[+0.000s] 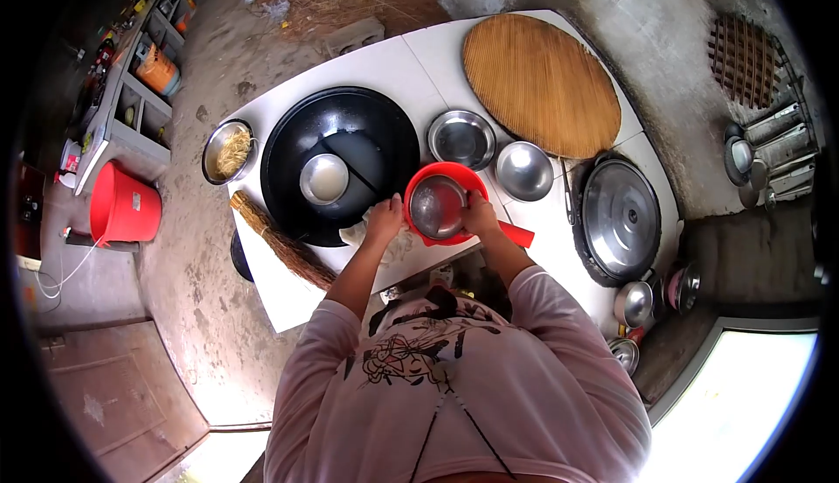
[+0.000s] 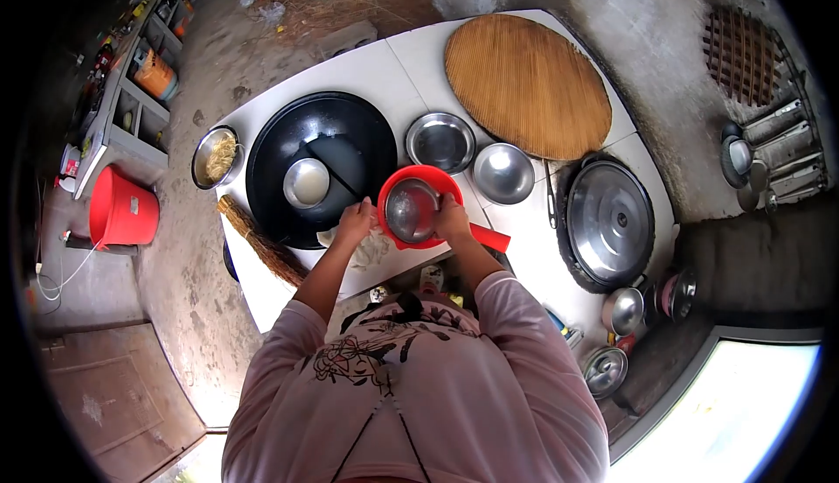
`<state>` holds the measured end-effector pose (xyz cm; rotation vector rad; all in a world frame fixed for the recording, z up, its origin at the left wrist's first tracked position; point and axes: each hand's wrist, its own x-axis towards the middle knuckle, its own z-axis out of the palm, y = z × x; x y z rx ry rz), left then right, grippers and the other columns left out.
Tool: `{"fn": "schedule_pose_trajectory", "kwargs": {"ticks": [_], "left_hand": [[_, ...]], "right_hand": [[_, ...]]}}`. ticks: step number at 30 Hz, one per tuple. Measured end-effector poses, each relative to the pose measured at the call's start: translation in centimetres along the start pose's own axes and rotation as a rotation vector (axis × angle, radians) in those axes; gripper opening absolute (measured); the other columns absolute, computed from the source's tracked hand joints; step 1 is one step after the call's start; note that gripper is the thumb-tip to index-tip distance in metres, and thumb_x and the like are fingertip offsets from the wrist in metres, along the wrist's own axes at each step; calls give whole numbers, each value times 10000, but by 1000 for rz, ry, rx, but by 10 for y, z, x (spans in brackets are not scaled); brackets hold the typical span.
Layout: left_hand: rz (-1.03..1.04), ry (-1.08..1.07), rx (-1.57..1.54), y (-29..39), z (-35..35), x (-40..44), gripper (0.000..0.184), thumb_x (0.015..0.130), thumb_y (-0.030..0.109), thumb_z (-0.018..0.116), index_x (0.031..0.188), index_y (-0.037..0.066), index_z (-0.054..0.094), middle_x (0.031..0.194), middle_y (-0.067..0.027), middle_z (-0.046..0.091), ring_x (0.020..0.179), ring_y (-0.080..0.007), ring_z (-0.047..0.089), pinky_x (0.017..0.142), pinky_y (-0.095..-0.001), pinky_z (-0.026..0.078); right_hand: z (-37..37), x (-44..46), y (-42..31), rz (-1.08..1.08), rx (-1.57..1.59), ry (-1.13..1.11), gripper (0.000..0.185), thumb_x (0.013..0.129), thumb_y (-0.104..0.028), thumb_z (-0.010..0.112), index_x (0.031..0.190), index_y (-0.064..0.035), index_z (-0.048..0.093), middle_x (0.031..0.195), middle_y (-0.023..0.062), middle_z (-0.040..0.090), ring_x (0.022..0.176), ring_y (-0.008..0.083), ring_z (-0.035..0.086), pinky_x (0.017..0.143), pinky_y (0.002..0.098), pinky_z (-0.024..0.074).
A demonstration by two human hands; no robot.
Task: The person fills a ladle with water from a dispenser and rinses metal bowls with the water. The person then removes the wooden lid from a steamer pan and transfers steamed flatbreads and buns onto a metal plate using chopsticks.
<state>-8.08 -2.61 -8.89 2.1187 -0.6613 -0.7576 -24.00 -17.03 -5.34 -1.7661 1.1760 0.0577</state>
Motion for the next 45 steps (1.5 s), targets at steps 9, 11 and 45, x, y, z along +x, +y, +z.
{"fn": "schedule_pose_trajectory", "kwargs": {"ticks": [9, 11, 45], "left_hand": [[-266, -268, -676, 71, -1, -56, 526, 759, 312, 556, 1121, 44, 284, 815, -171, 543, 559, -226, 605, 459, -302, 498], [-126, -85, -598, 74, 4, -50, 523, 733, 68, 500, 1185, 76, 238, 853, -201, 537, 667, -290, 610, 514, -364, 507], [-250, -457, -205, 47, -3, -24, 315, 793, 237, 528, 795, -75, 487, 577, -167, 576, 435, -222, 584, 335, -274, 453]], "right_hand": [[-7, -32, -12, -30, 730, -294, 313, 707, -50, 594, 995, -44, 469, 639, 21, 545, 440, 75, 483, 346, 180, 383], [8, -24, -6, -30, 784, -313, 258, 708, -58, 601, 939, -48, 487, 629, 14, 540, 440, 70, 481, 334, 179, 357], [-27, -30, -22, 96, 327, -146, 396, 756, -56, 376, 1134, 18, 283, 781, 231, 545, 483, 265, 593, 391, 303, 507]]}}
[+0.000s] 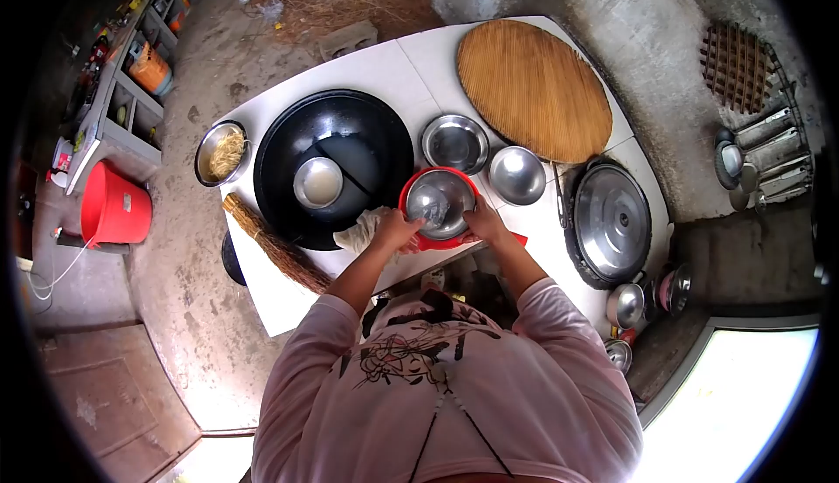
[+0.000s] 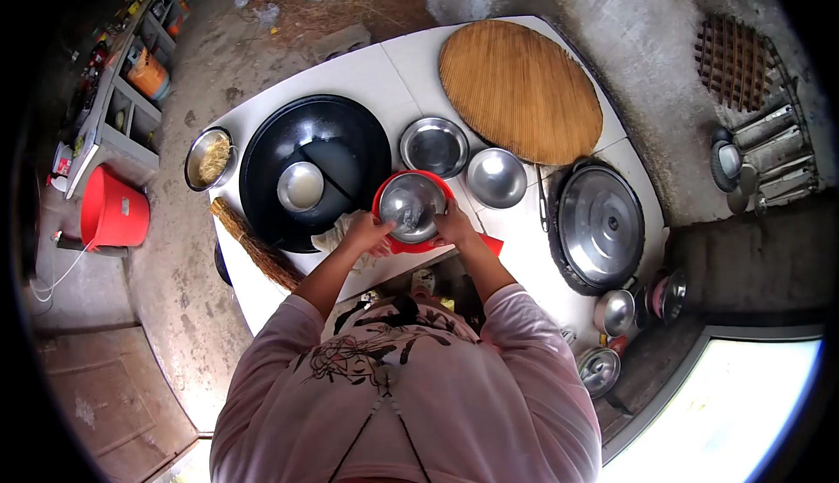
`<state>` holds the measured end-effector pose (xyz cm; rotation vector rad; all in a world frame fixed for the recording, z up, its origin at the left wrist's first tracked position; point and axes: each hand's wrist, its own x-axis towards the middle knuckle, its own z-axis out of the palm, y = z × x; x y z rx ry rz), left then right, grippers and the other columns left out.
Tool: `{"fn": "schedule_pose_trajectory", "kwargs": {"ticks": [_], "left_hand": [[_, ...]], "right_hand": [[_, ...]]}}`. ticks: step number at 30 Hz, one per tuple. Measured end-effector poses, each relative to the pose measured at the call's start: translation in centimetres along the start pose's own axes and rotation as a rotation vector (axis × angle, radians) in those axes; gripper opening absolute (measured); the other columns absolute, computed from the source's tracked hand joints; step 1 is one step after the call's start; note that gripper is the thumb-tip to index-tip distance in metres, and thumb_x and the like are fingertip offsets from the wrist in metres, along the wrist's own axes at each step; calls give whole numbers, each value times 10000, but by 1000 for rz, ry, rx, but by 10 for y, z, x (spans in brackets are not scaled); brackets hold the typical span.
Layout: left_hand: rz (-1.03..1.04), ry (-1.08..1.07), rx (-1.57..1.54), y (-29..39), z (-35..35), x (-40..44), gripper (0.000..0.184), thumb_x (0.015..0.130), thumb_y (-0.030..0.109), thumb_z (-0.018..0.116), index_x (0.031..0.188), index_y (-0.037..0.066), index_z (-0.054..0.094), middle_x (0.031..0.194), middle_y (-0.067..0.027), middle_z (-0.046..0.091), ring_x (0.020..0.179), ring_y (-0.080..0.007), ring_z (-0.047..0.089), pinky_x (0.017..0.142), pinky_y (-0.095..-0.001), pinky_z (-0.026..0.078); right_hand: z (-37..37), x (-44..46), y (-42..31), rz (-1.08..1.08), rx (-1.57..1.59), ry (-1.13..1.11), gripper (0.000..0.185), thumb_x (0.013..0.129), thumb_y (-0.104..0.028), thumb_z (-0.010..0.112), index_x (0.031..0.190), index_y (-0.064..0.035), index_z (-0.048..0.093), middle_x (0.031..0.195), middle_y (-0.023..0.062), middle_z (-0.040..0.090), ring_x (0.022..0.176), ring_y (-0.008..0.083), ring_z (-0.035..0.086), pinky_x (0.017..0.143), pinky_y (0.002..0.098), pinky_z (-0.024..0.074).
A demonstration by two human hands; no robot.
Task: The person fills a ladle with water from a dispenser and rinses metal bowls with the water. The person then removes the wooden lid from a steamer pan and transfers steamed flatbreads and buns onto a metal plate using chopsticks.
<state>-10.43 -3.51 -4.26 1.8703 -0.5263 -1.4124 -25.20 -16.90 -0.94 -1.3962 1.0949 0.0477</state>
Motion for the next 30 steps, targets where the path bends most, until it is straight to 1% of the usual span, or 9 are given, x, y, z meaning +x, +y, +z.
{"fn": "schedule_pose_trajectory", "kwargs": {"ticks": [5, 7, 13, 15, 17, 19, 21, 25, 30], "left_hand": [[9, -97, -171, 5, 15, 27, 293, 789, 224, 534, 882, -46, 471, 641, -170, 588, 475, -231, 592, 349, -275, 438], [-118, -33, -338, 16, 19, 38, 239, 787, 211, 531, 897, 1, 497, 649, -156, 594, 484, -224, 594, 340, -269, 419], [61, -30, -433, 19, 8, 61, 252, 746, 140, 537, 986, 65, 557, 773, -74, 615, 502, -149, 577, 387, -269, 450], [923, 285, -43, 14, 10, 55, 186, 774, 98, 510, 940, 32, 559, 832, -79, 612, 536, -186, 577, 462, -266, 450], [991, 309, -89, 15, 7, 57, 188, 777, 74, 497, 943, 17, 564, 792, -77, 617, 624, -165, 576, 593, -264, 452], [388, 117, -134, 32, -5, 33, 195, 784, 119, 503, 930, 11, 572, 737, -74, 616, 683, -177, 572, 680, -282, 433], [687, 395, 150, 27, -11, 52, 223, 785, 167, 448, 805, -14, 576, 626, -118, 592, 575, -212, 590, 556, -324, 446], [59, 201, -383, 71, -43, 58, 327, 804, 242, 425, 699, -49, 529, 528, -103, 530, 391, -157, 497, 341, -257, 342], [-115, 147, -508, 94, -67, 141, 293, 778, 289, 414, 678, 24, 488, 506, -38, 437, 308, -69, 250, 284, -217, 137]], "right_hand": [[6, -35, -18, -223, -109, 185, 499, 737, -11, 369, 1215, -34, 227, 955, 253, 513, 642, 320, 607, 516, 346, 523], [10, -38, -17, -716, -545, 504, 547, 721, 18, 394, 1236, -51, 224, 1085, 267, 445, 842, 396, 548, 680, 393, 487], [-6, -43, -1, -844, -767, 538, 634, 662, 62, 464, 1243, -135, 303, 1025, 184, 426, 743, 375, 525, 607, 405, 467], [-12, -37, 5, -1010, -712, 575, 647, 644, 79, 462, 1241, -115, 303, 1029, 184, 428, 781, 362, 523, 612, 398, 472], [-17, -31, 8, -1010, -717, 551, 668, 634, 73, 484, 1251, -83, 284, 1026, 182, 432, 797, 346, 518, 641, 373, 468], [-21, -28, 4, -989, -549, 403, 682, 663, 30, 540, 1271, -69, 247, 1019, 176, 438, 771, 311, 526, 662, 341, 454], [-24, -19, 11, -913, -388, 299, 726, 722, -87, 607, 1299, -54, 168, 1043, 167, 448, 722, 219, 539, 659, 295, 447], [-30, -12, 1, -855, -304, 265, 695, 748, -77, 572, 1300, -46, 152, 1018, 143, 473, 651, 179, 569, 614, 268, 461], [-31, -1, 4, -659, -260, 280, 393, 776, -56, 514, 1153, -39, 404, 878, 139, 525, 684, 226, 572, 605, 293, 462]]}}
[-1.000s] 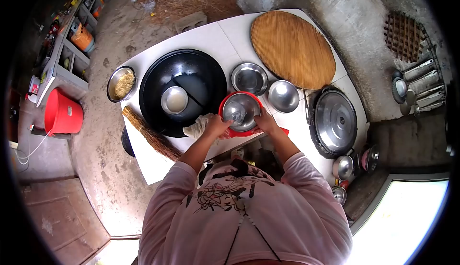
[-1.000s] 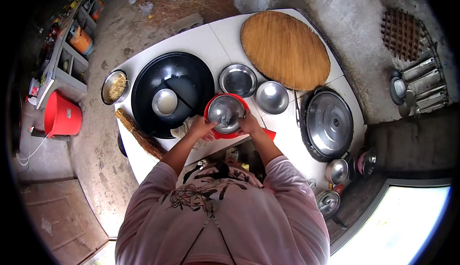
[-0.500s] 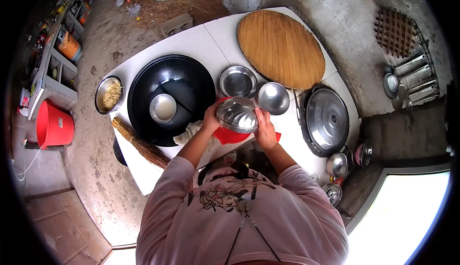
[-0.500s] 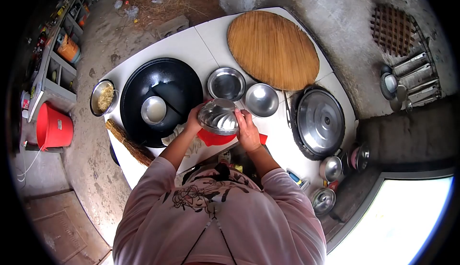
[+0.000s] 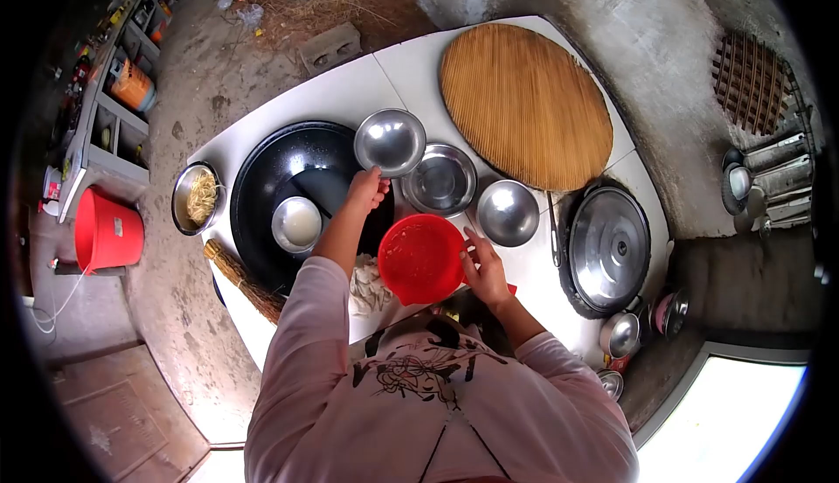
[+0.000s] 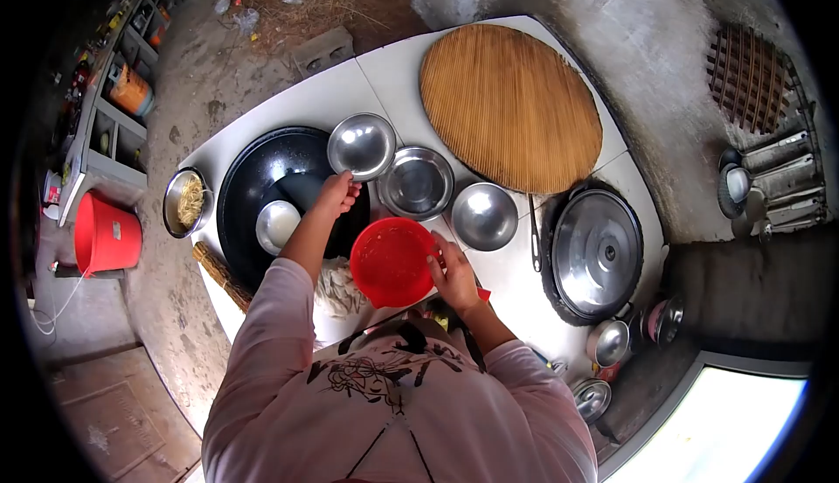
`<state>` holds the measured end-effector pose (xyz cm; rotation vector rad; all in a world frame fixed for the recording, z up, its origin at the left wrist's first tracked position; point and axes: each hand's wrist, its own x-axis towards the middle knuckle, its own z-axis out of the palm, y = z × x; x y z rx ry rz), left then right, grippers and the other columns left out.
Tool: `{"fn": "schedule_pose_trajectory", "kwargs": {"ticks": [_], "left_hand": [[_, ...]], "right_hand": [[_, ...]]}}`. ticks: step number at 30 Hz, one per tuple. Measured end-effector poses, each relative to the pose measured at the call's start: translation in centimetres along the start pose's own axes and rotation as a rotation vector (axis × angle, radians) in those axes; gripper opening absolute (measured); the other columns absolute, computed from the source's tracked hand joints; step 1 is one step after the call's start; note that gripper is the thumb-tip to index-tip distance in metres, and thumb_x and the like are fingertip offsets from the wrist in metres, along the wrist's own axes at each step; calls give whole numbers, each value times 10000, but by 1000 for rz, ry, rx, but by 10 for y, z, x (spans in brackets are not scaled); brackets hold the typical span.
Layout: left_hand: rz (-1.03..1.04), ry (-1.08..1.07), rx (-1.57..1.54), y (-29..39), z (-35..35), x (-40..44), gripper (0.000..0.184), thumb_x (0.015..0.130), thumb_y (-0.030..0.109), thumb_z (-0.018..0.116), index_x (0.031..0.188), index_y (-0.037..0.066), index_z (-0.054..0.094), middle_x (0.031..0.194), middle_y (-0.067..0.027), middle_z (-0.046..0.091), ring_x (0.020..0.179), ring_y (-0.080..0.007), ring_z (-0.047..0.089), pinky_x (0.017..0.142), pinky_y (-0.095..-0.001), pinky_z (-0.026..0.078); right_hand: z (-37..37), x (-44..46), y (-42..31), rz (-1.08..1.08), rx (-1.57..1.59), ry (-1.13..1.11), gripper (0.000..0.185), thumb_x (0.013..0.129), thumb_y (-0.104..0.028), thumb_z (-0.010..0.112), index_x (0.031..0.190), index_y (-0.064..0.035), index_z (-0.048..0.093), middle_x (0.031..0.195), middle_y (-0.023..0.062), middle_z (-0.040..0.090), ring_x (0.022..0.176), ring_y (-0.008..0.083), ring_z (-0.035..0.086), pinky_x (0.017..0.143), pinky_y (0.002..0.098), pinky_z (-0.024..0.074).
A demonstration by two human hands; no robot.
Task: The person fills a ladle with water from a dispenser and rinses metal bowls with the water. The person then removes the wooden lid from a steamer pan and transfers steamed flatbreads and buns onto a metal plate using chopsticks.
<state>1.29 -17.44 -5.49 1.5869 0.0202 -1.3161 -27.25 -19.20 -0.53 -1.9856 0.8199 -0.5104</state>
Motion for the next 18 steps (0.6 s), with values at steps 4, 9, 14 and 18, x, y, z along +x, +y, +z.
{"fn": "schedule_pose_trajectory", "kwargs": {"ticks": [4, 9, 14, 18], "left_hand": [[-94, -12, 11, 12, 23, 70, 386, 844, 376, 363, 632, 67, 454, 497, -20, 413, 324, -78, 275, 304, -221, 162], [-45, 5, -1, 1, 47, 112, 434, 839, 440, 369, 623, 71, 445, 500, -12, 403, 332, -81, 278, 307, -229, 182], [264, 356, 1207, 7, 59, 63, 439, 730, 416, 551, 963, 44, 565, 1008, -160, 556, 962, -292, 529, 783, -383, 441], [180, 226, 1329, -9, 61, 53, 343, 736, 309, 550, 959, 49, 559, 1010, -143, 559, 932, -299, 540, 762, -379, 450]], "right_hand": [[-1, -4, 7, -108, -76, 19, 202, 758, -40, 517, 956, -11, 543, 786, 156, 552, 687, 272, 569, 593, 308, 459], [-16, -8, 6, 9, -31, -90, 148, 757, -35, 514, 893, -6, 564, 759, 147, 565, 655, 281, 572, 576, 317, 456], [-15, 0, 13, 97, 82, -91, 131, 773, -44, 506, 881, 1, 566, 751, 142, 569, 658, 251, 578, 571, 290, 449], [-2, 15, 6, 176, 152, -179, 130, 788, -69, 503, 876, 4, 564, 749, 148, 567, 667, 242, 571, 593, 293, 445]]}}
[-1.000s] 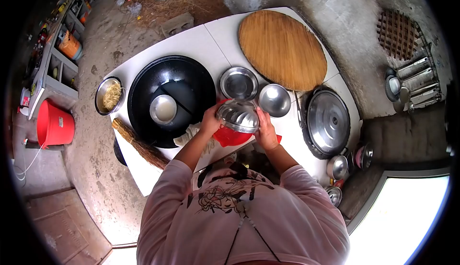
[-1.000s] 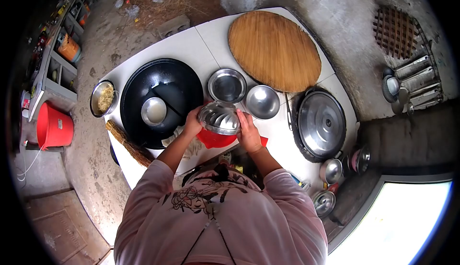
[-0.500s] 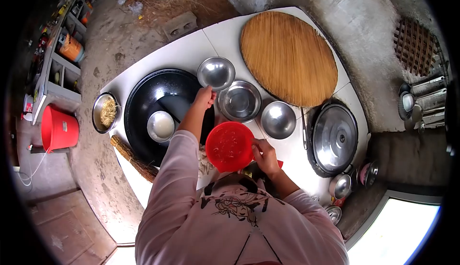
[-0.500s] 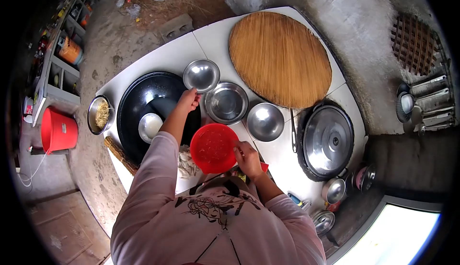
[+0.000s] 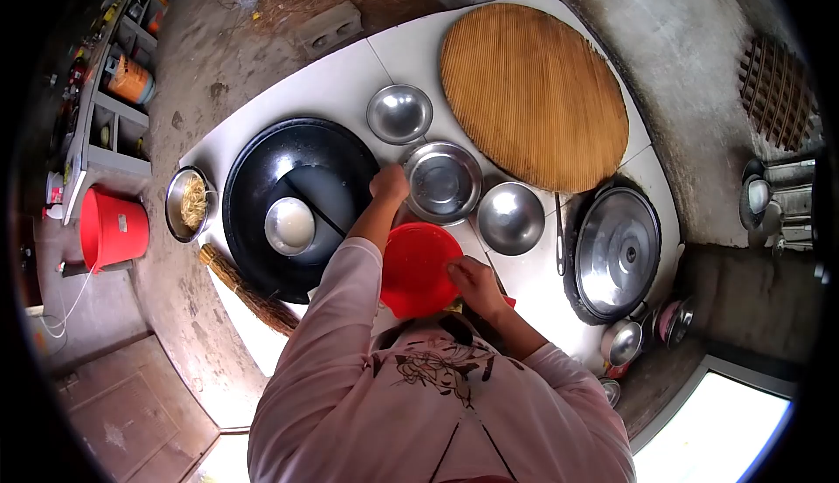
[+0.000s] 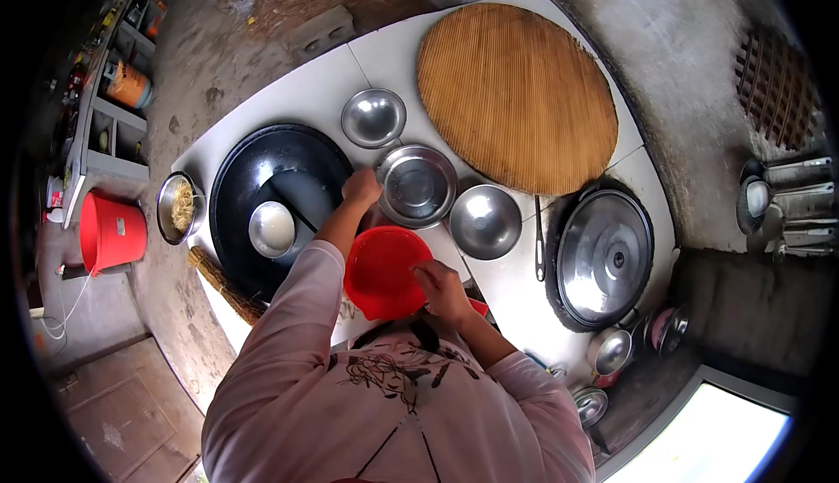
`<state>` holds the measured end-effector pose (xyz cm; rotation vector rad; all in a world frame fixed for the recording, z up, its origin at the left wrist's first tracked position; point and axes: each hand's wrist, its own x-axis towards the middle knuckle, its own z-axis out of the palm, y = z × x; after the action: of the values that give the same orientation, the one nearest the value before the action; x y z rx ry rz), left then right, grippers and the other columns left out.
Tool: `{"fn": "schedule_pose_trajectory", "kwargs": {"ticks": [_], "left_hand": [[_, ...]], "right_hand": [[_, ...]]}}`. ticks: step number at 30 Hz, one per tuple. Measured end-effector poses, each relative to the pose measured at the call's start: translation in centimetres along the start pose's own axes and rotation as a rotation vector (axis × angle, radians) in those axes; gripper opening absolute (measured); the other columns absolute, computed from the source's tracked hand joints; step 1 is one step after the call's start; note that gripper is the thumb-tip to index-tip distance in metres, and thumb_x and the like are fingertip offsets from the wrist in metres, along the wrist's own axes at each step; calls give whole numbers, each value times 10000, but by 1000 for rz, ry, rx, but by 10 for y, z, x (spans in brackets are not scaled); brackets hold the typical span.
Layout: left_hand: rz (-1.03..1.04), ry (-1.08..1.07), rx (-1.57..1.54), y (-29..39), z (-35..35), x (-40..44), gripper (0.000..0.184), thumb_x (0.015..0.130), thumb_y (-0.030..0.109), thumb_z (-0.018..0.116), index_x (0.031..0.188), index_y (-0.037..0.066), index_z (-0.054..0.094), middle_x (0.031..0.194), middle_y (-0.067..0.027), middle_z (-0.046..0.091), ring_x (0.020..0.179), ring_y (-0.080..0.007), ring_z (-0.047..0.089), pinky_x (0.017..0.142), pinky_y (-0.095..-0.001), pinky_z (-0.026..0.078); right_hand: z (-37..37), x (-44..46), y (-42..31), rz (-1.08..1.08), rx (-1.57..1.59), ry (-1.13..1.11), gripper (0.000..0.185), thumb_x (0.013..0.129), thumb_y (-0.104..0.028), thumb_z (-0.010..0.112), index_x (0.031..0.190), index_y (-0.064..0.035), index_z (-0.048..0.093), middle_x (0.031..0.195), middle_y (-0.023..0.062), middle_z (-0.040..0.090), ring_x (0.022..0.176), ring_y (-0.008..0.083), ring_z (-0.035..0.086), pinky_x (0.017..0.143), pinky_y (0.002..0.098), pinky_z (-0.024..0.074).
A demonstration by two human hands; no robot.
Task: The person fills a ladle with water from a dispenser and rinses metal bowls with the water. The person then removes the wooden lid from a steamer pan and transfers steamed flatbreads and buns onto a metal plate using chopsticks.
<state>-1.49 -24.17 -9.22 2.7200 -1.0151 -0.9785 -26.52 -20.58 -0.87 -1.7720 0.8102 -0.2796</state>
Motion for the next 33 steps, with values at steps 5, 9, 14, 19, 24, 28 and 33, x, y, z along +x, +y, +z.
{"fn": "schedule_pose_trajectory", "kwargs": {"ticks": [5, 9, 14, 19, 24, 28, 33], "left_hand": [[194, 227, -216, -4, 4, -12, 286, 732, 250, 517, 898, 19, 541, 922, -185, 565, 878, -339, 536, 746, -395, 435], [146, 457, -703, -57, -9, -16, 171, 710, 150, 515, 784, -2, 487, 670, -137, 540, 641, -237, 560, 499, -342, 444], [-8, 369, -1506, -157, -32, -99, 320, 734, 67, 484, 1038, 102, 390, 792, -43, 505, 580, -134, 510, 406, -239, 416], [-165, 449, -1696, -207, -17, -157, 330, 777, 126, 493, 1099, 129, 419, 927, -39, 537, 750, -154, 564, 512, -282, 490], [-312, 307, -1940, -222, 14, -167, 374, 820, 350, 477, 1122, 144, 399, 990, -43, 531, 826, -198, 564, 574, -358, 501], [-323, 244, -2077, -221, 18, -169, 418, 818, 406, 465, 1144, 158, 383, 1032, -42, 517, 875, -211, 550, 647, -410, 472], [-341, 277, -2130, -239, 31, -164, 403, 818, 407, 465, 1129, 160, 395, 1026, -35, 524, 864, -201, 555, 634, -393, 478]], "right_hand": [[33, 24, 28, 98, 76, -174, 188, 815, -140, 464, 893, 5, 554, 788, 186, 570, 749, 312, 566, 652, 340, 437], [68, 52, 66, 128, 41, -47, 226, 810, -174, 451, 930, -8, 549, 825, 204, 571, 800, 340, 558, 669, 364, 434], [108, 55, 80, 380, -111, 339, 249, 824, -187, 448, 982, -18, 541, 873, 173, 590, 818, 283, 573, 721, 352, 441], [132, 53, 55, 840, 1177, 201, 325, 860, -267, 412, 1110, -63, 454, 1122, 122, 496, 1021, 243, 489, 751, 302, 444], [163, 42, -86, 455, 1158, -439, 392, 854, -332, 419, 1082, -14, 449, 1111, 99, 487, 981, 181, 484, 771, 287, 399], [170, 42, -92, 287, 754, -263, 313, 849, -274, 422, 1030, -32, 502, 998, 82, 548, 894, 168, 526, 782, 285, 407], [124, 55, 32, 38, 26, 385, 269, 851, -200, 394, 1007, -28, 530, 912, 92, 585, 772, 209, 564, 675, 306, 451]]}}
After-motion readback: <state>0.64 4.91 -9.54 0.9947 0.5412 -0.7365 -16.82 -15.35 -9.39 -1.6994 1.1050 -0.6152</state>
